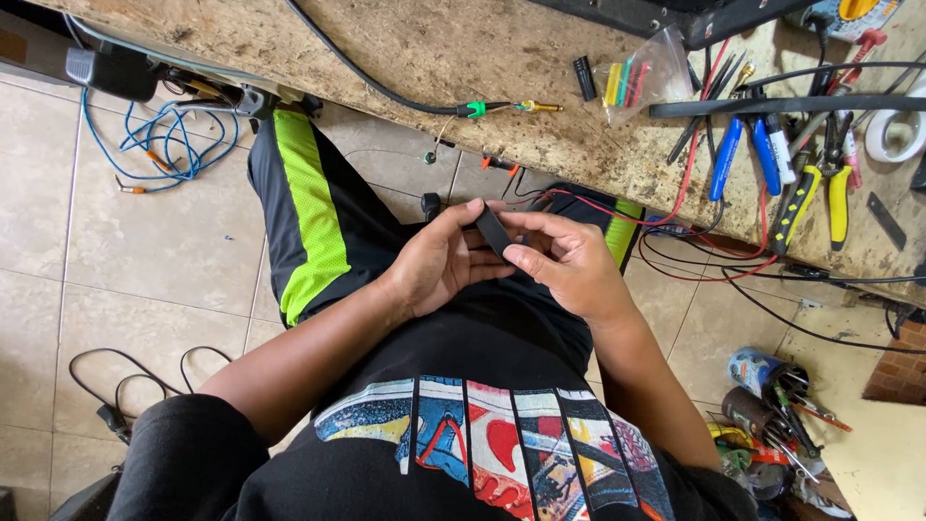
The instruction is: The person is repairing an audio cable by stripping the wire ends, applying heat shrink tubing, and soldering a new connector onto the cable.
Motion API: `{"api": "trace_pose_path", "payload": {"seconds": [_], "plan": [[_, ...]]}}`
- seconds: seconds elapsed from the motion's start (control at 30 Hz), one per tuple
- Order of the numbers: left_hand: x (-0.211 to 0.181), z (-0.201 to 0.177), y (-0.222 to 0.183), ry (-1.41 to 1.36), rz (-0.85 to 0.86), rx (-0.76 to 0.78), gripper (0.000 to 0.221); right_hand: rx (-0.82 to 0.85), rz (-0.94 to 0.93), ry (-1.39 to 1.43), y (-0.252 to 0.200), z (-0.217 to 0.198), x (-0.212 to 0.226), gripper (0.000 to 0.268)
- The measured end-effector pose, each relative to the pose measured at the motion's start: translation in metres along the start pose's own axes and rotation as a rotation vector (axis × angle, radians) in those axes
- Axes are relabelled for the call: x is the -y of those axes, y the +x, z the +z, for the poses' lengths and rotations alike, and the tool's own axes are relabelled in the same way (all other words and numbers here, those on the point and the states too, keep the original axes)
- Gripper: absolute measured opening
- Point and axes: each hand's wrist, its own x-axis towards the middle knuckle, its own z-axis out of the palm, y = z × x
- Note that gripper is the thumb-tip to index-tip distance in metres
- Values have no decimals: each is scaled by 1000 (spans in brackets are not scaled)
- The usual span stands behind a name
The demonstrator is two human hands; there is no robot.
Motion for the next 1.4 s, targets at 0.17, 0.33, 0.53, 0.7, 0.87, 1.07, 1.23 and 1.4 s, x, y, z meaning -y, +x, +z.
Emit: {"api": "trace_pose_path", "payload": {"seconds": [0.17,0.33,0.53,0.7,0.87,1.07,1.23,1.4], "plan": [[-5,-2,-2,-149,-152,52,57,28,24,21,3,-3,-6,39],[4,-7,-1,-54,-230,42,76,32,45,4,8,-6,-12,34],[6,-14,4,33,146,-25,63,10,63,49,17,-6,-25,33],[-6,-26,10,-210,-39,-6,57,47,52,42,25,2,-22,35],[-8,-37,6,-309,-173,69,64,67,62,32,32,13,-22,34],[-25,-21,-6,-197,-198,132,73,43,21,-48,43,8,0,34],[-83,25,-20,468,594,61,60,-131,-152,-76,77,-8,62,39],[-142,34,21,976,1153,71,87,-181,-200,-146,132,14,90,29]]}}
